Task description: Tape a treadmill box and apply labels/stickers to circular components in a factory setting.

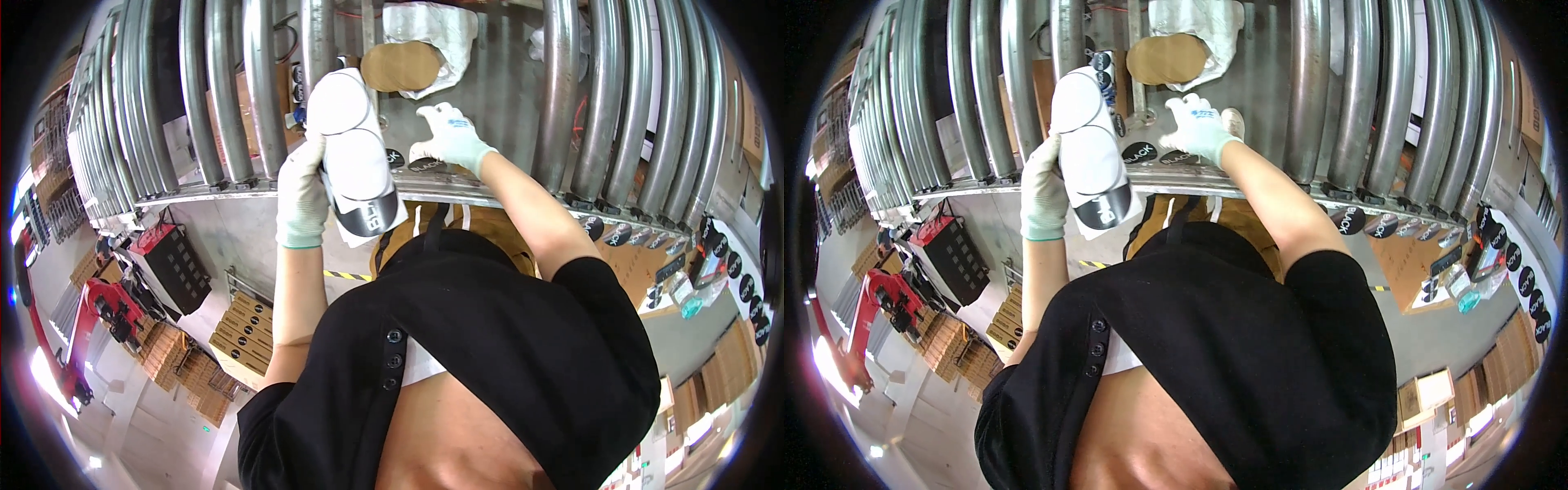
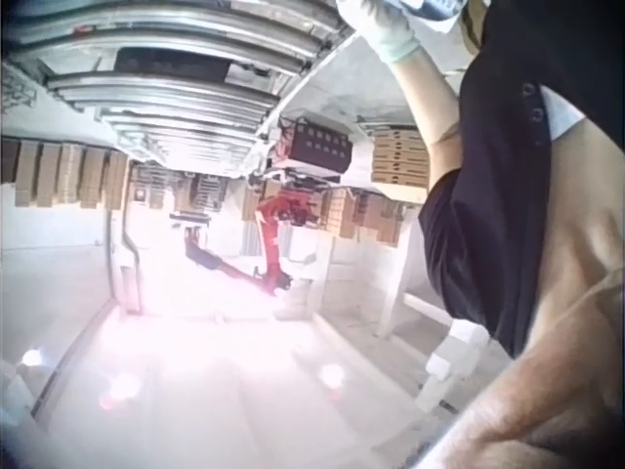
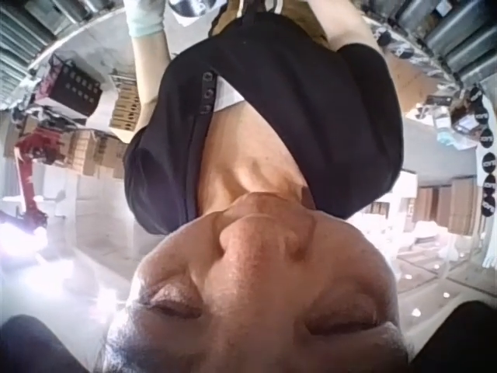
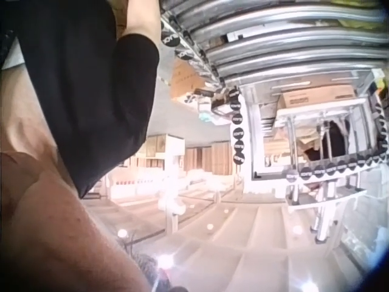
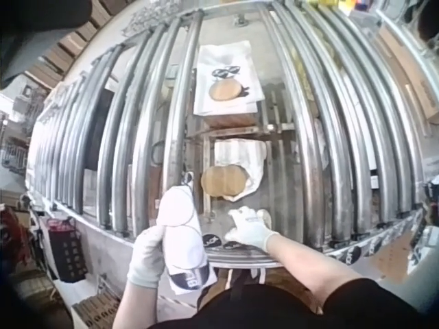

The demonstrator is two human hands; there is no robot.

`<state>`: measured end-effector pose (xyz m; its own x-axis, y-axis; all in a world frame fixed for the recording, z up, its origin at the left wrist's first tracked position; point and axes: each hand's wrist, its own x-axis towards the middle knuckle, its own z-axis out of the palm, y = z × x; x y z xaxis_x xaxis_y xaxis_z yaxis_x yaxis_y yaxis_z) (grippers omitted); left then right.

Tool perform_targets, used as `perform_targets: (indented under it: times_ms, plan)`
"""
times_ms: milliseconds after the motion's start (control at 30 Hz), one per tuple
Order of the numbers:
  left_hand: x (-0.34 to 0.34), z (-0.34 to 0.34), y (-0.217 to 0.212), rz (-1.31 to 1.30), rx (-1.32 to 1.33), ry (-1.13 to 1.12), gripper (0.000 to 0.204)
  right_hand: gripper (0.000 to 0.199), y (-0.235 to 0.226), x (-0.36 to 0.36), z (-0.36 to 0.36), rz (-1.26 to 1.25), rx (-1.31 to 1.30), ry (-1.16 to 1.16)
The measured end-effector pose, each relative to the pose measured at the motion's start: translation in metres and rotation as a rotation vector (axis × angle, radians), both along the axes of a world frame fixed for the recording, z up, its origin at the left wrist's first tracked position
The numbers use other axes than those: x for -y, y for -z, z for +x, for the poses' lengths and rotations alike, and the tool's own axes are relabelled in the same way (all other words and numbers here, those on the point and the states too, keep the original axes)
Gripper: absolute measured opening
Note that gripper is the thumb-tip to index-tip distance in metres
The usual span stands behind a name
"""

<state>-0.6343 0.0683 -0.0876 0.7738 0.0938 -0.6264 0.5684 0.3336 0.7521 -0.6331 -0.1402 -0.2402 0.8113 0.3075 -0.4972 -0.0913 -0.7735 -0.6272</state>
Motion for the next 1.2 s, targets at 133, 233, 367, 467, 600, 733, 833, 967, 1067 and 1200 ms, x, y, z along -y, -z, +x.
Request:
perform_targets:
  times_ms: [133,233,367,467,600,733,833,967,1067,1200]
  plan:
    - [-0.001,-0.005,-0.002,0.159,-0.003,0.082,0.015,0.039,-0.086,-0.002,0.025,1.083,-0.522,0.582]
    - [0.004,-0.007,-0.008,0.353,0.163,0.225,0.009,0.027,-0.116,-0.005,0.023,0.979,-0.337,0.481]
    - [0.009,-0.007,-0.035,0.319,0.186,0.204,0.007,0.015,-0.108,0.027,0.02,0.979,-0.116,0.768]
    - [0.006,-0.01,-0.049,0.18,0.271,0.243,0.007,0.016,-0.093,0.034,0.014,0.83,0.046,0.722]
    - [0.016,-0.015,-0.059,0.159,0.359,0.377,0.01,0.031,-0.123,0.0,-0.012,1.396,-0.365,0.683]
    - [0.021,-0.018,-0.052,0.172,0.52,0.427,0.035,0.029,-0.186,-0.01,-0.024,1.59,-0.366,0.575]
    - [0.035,-0.024,-0.069,-0.149,0.524,0.287,0.081,0.025,-0.185,-0.011,-0.03,1.699,-0.486,0.665]
    - [0.04,-0.03,-0.067,0.054,0.636,0.33,0.084,0.032,-0.189,-0.016,-0.037,1.402,-0.32,0.7]
    - [0.039,-0.028,-0.048,0.273,0.77,0.314,0.077,0.042,-0.202,-0.019,-0.042,0.732,0.274,0.531]
    - [0.043,-0.029,-0.056,0.27,0.797,0.293,0.075,0.066,-0.22,-0.01,-0.043,0.236,0.851,0.464]
